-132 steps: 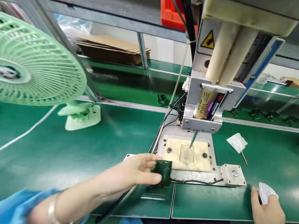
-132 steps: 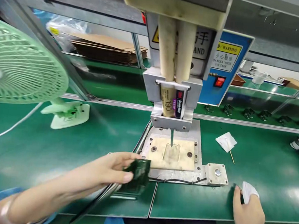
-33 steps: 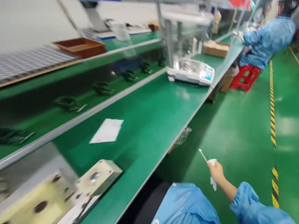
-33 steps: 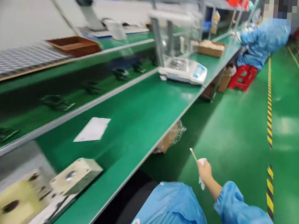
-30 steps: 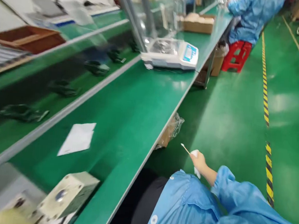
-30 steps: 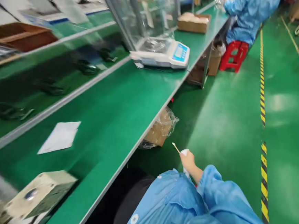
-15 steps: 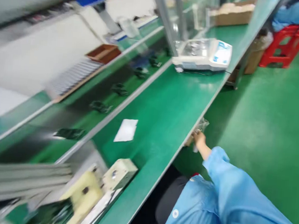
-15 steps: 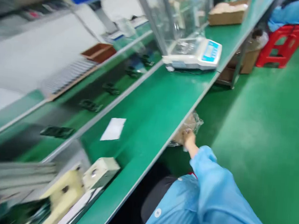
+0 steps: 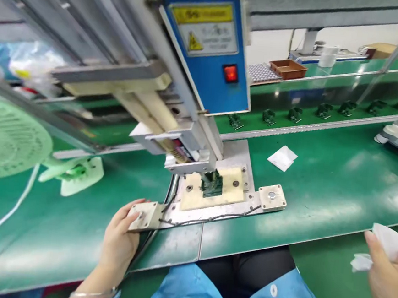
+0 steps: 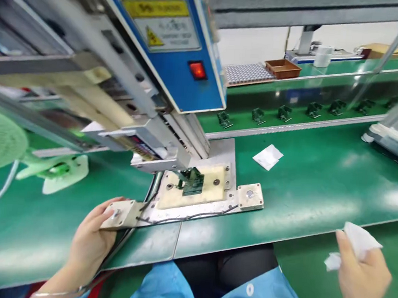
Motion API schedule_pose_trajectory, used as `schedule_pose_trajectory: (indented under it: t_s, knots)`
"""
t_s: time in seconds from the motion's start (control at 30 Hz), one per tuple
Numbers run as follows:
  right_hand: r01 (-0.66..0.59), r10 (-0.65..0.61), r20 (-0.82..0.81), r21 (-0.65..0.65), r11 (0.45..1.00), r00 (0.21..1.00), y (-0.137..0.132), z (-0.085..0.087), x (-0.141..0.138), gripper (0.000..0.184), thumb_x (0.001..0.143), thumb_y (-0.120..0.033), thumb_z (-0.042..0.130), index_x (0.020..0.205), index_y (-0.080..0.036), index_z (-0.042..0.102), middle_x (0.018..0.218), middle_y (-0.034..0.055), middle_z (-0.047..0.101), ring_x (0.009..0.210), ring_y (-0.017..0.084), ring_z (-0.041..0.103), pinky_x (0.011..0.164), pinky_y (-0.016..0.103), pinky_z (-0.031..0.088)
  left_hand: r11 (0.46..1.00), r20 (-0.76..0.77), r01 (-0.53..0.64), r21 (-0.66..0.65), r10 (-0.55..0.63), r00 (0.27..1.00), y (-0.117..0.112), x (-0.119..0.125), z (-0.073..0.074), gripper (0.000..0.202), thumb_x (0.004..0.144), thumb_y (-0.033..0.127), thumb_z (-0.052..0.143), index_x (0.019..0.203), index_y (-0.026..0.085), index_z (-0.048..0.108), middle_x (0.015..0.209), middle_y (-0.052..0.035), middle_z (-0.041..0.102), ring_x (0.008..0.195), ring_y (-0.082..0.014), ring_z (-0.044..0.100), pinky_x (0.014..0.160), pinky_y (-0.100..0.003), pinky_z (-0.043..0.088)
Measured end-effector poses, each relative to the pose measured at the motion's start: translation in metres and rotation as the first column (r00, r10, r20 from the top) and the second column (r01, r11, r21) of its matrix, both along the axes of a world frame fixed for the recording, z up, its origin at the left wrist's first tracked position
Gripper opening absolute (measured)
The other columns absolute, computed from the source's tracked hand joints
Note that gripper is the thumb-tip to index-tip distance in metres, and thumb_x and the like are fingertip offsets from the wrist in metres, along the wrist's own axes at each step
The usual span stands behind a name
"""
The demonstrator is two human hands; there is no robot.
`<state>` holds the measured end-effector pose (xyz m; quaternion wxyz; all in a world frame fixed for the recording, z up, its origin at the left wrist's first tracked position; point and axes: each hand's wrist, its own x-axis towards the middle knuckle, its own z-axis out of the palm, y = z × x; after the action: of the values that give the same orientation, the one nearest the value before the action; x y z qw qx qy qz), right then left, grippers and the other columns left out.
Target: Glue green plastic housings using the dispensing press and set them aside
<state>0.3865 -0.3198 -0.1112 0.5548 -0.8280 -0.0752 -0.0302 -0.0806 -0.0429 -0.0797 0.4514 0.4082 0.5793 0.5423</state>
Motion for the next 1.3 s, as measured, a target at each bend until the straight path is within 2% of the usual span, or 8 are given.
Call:
schedule_pose_trajectory:
  t_s: [0.1, 0.27, 0.63, 0.83, 0.9, 1.03, 1.17, 1.3]
  knots:
    - [-0.169, 0.172, -0.021, 0.106, 0.98, 0.985, 0.071, 0.015, -0.036, 0.058, 0.063, -0.069, 0.078, 0.089, -0.017, 0.068, 0.072, 0.0028, 0.058, 0.059, 0.02, 0.052, 0.054, 0.034, 0.041, 0.999, 0.064, -0.019, 0.045, 0.016, 0.998, -0.005, -0.001, -0.003, 0.032, 0.064, 0.03, 0.075, 0.094, 0.02, 0.069, 0.098, -0.0032, 0.07, 0.087, -0.0196, 0.062, 0.074, -0.026, 0.049]
    - [-0.362, 0.373, -0.077, 0.129, 0.923, 0.925, 0.139, -0.003, -0.067, 0.051, 0.071, -0.063, 0.075, 0.075, -0.014, 0.063, 0.058, -0.0006, 0.052, 0.049, 0.014, 0.047, 0.041, 0.024, 0.035, 0.999, 0.104, -0.006, 0.043, 0.001, 0.995, -0.008, -0.007, -0.009, 0.037, 0.065, 0.028, 0.076, 0.1, 0.018, 0.067, 0.102, -0.006, 0.069, 0.091, -0.0199, 0.062, 0.077, -0.026, 0.048]
    - [-0.361, 0.362, -0.002, 0.046, 0.931, 0.932, 0.139, -0.009, -0.058, 0.046, 0.069, -0.056, 0.08, 0.065, -0.018, 0.054, 0.056, -0.0024, 0.046, 0.049, 0.014, 0.043, 0.039, 0.024, 0.035, 0.999, 0.215, 0.014, 0.038, -0.022, 0.976, -0.013, -0.005, -0.007, 0.046, 0.062, 0.029, 0.082, 0.105, 0.019, 0.069, 0.105, -0.0055, 0.069, 0.087, -0.0168, 0.061, 0.072, -0.023, 0.048]
    - [-0.358, 0.361, -0.069, 0.048, 0.932, 0.93, 0.14, -0.007, -0.059, 0.045, 0.067, -0.055, 0.081, 0.071, -0.016, 0.06, 0.06, -0.0009, 0.051, 0.05, 0.014, 0.044, 0.04, 0.024, 0.036, 0.899, -0.35, 0.077, 0.43, 0.088, 0.933, -0.025, 0.011, 0.015, 0.043, 0.073, 0.02, 0.076, 0.115, 0.02, 0.065, 0.117, -0.0078, 0.06, 0.12, -0.0239, 0.054, 0.112, -0.038, 0.035]
    - [-0.377, 0.379, -0.066, 0.038, 0.925, 0.923, 0.139, -0.008, -0.059, 0.045, 0.068, -0.056, 0.081, 0.075, -0.015, 0.063, 0.062, 0.0003, 0.053, 0.05, 0.016, 0.046, 0.04, 0.025, 0.037, 0.882, -0.487, 0.241, 0.405, -0.015, 0.873, -0.022, 0.024, 0.029, 0.047, 0.075, 0.025, 0.076, 0.12, 0.021, 0.062, 0.12, -0.0098, 0.059, 0.12, -0.0273, 0.055, 0.112, -0.044, 0.036]
    - [-0.378, 0.378, -0.043, 0.009, 0.926, 0.925, 0.138, -0.01, -0.057, 0.047, 0.07, -0.056, 0.081, 0.081, -0.013, 0.067, 0.065, 0.0021, 0.057, 0.053, 0.018, 0.052, 0.043, 0.026, 0.04, 0.805, -0.616, 0.585, 0.103, -0.41, 0.673, 0.001, 0.059, 0.051, 0.072, 0.073, 0.041, 0.078, 0.136, 0.022, 0.047, 0.138, -0.0119, 0.054, 0.126, -0.031, 0.052, 0.111, -0.05, 0.04]
    - [-0.378, 0.379, -0.04, 0.027, 0.925, 0.924, 0.136, -0.015, -0.055, 0.048, 0.07, -0.057, 0.082, 0.079, -0.013, 0.065, 0.066, 0.0022, 0.058, 0.055, 0.018, 0.052, 0.044, 0.026, 0.04, 0.692, -0.511, 0.704, -0.158, -0.668, 0.541, 0.031, 0.089, 0.056, 0.086, 0.065, 0.047, 0.082, 0.137, 0.02, 0.044, 0.143, -0.0145, 0.05, 0.132, -0.0359, 0.047, 0.111, -0.054, 0.038]
    - [-0.385, 0.385, -0.046, 0.021, 0.923, 0.922, 0.135, -0.018, -0.054, 0.047, 0.071, -0.058, 0.082, 0.071, -0.015, 0.061, 0.059, -0.0005, 0.052, 0.051, 0.017, 0.049, 0.043, 0.026, 0.038, 0.609, -0.244, 0.786, -0.101, -0.782, 0.574, 0.043, 0.103, 0.053, 0.062, 0.069, 0.039, 0.079, 0.122, 0.017, 0.055, 0.135, -0.0137, 0.058, 0.13, -0.0302, 0.052, 0.115, -0.048, 0.037]
